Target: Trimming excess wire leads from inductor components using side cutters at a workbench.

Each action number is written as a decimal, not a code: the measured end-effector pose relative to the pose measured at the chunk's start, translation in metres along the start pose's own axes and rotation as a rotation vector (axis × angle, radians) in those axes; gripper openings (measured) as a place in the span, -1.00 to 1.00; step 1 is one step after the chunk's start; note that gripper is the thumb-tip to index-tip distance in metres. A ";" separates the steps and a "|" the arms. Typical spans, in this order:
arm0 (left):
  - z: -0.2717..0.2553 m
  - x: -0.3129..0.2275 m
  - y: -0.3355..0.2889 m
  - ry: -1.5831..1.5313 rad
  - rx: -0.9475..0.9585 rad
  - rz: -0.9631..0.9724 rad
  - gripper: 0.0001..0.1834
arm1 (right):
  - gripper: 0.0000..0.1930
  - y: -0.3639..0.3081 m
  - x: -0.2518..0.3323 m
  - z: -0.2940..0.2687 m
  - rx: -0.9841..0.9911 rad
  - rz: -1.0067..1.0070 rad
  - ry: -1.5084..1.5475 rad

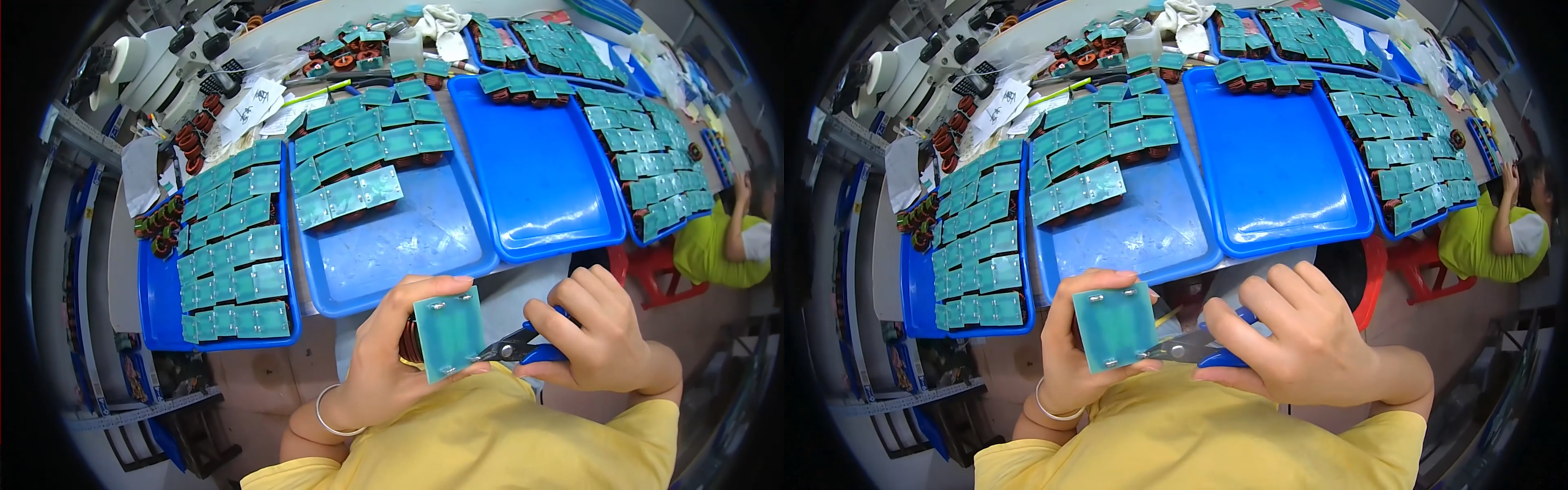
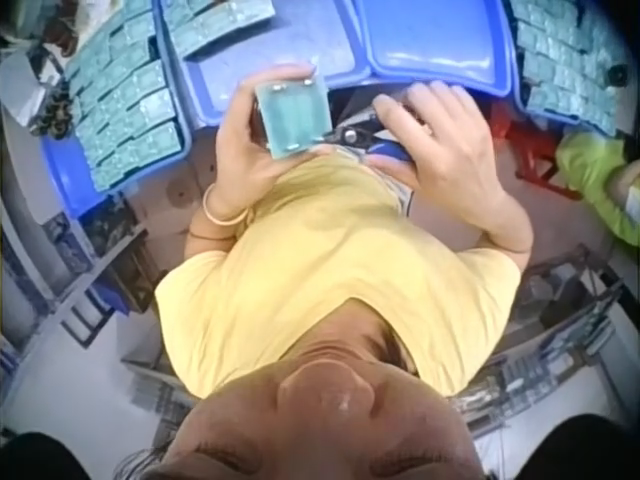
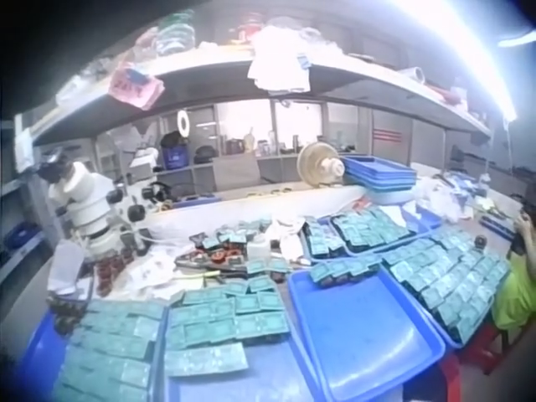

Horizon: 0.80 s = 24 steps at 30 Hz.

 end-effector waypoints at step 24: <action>0.036 0.041 -0.003 0.154 0.140 -0.315 -0.37 | -0.49 -0.069 -0.010 0.048 -0.135 0.254 0.253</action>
Point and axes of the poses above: each hand's wrist, its own y-axis towards the middle knuckle, its own z-axis out of the palm, x = y × z, the point moved 8 cm from there along y, towards the middle knuckle, and after that the axes turned 13 degrees about -y, right-handed, at the moved point
